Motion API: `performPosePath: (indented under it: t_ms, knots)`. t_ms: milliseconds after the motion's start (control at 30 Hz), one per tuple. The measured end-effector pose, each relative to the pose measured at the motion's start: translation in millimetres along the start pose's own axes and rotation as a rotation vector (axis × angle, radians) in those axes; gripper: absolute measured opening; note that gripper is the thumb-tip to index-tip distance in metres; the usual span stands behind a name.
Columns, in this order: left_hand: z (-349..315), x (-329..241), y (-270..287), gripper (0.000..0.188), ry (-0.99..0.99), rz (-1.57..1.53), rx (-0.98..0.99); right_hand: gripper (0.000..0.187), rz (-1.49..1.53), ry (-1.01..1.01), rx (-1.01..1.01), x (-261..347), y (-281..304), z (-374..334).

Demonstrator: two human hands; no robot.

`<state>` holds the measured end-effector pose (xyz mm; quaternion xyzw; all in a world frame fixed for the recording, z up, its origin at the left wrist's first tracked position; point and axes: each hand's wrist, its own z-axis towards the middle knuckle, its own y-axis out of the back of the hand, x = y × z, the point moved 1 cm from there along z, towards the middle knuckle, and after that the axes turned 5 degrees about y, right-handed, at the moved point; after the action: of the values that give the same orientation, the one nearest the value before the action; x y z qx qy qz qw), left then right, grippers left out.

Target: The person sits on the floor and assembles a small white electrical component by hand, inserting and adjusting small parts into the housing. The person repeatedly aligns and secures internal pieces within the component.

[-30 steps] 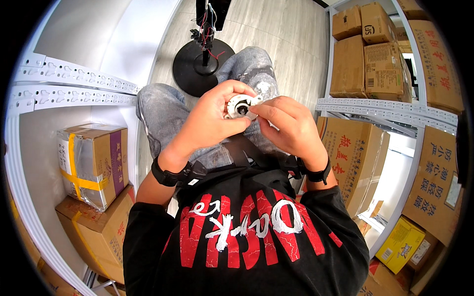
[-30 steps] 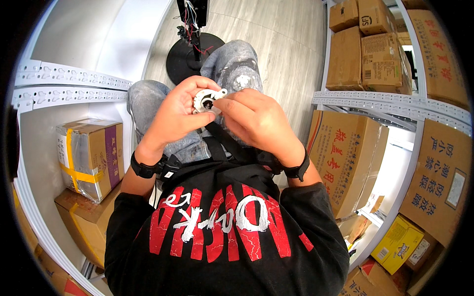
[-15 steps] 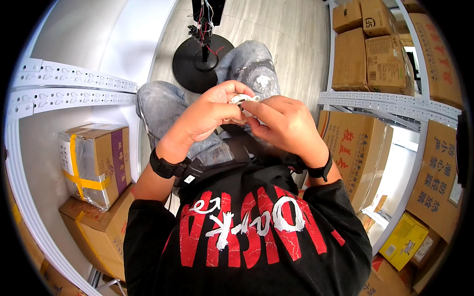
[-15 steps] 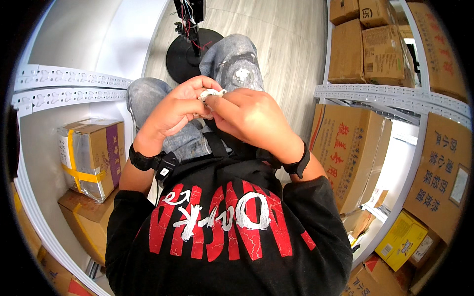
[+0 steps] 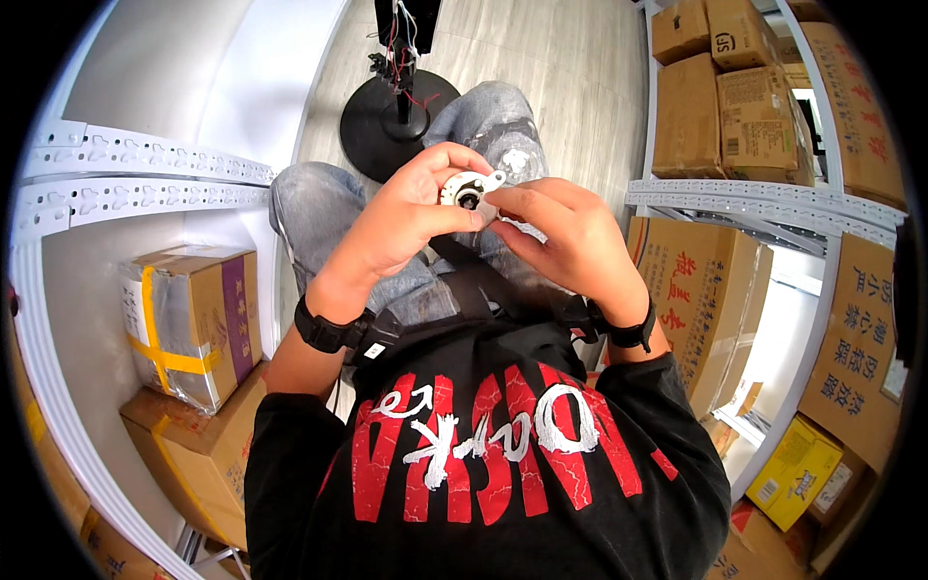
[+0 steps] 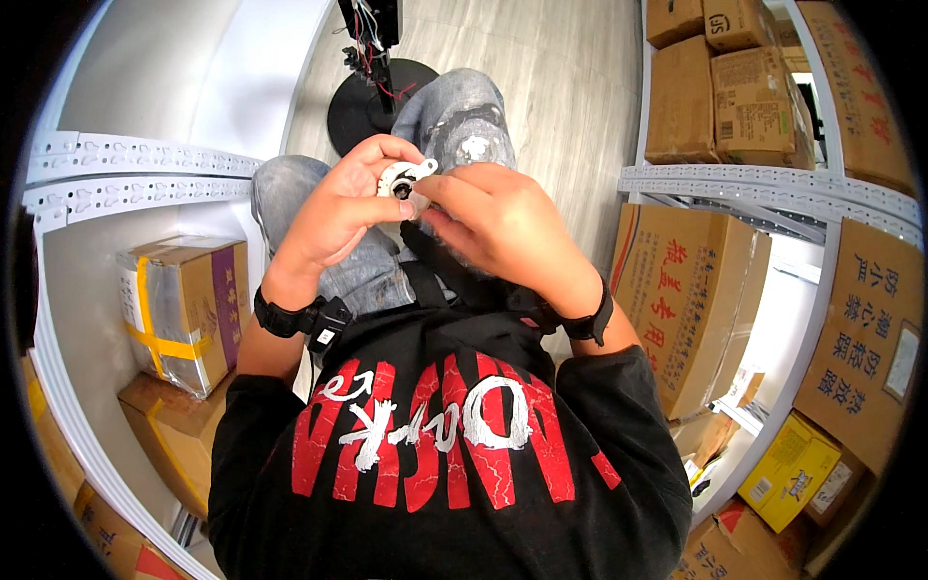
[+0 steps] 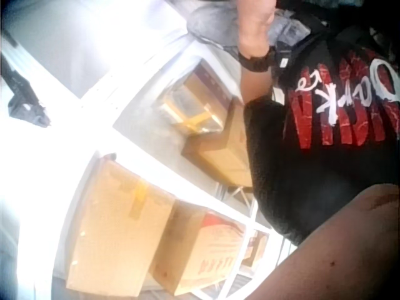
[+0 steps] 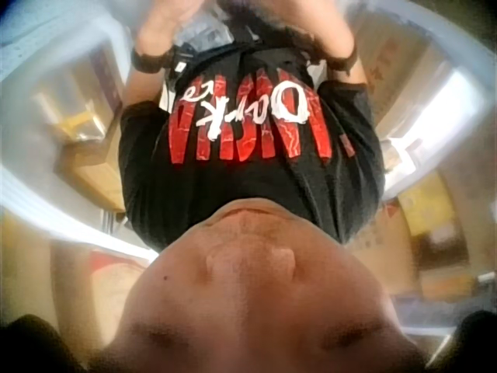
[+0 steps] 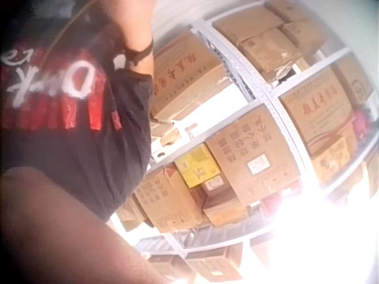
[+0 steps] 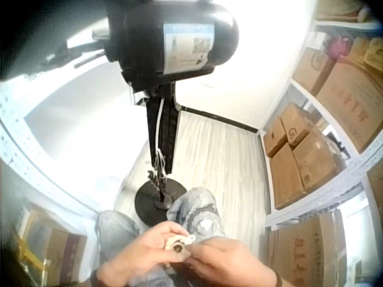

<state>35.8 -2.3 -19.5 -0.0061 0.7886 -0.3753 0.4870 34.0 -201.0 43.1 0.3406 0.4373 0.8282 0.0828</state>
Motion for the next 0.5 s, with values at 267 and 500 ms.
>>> performPosePath:
  t_ms: [267,500]
  knots:
    - [2.9,-7.9,-7.9,0.044,-0.026,-0.091,0.019,0.03,0.076,-0.108,-0.05,-1.3,10.2,-0.1]
    - [11.7,-18.8,0.4,0.04,0.075,-0.258,0.102,0.031,0.119,-0.068,-0.118,-4.0,12.9,1.9]
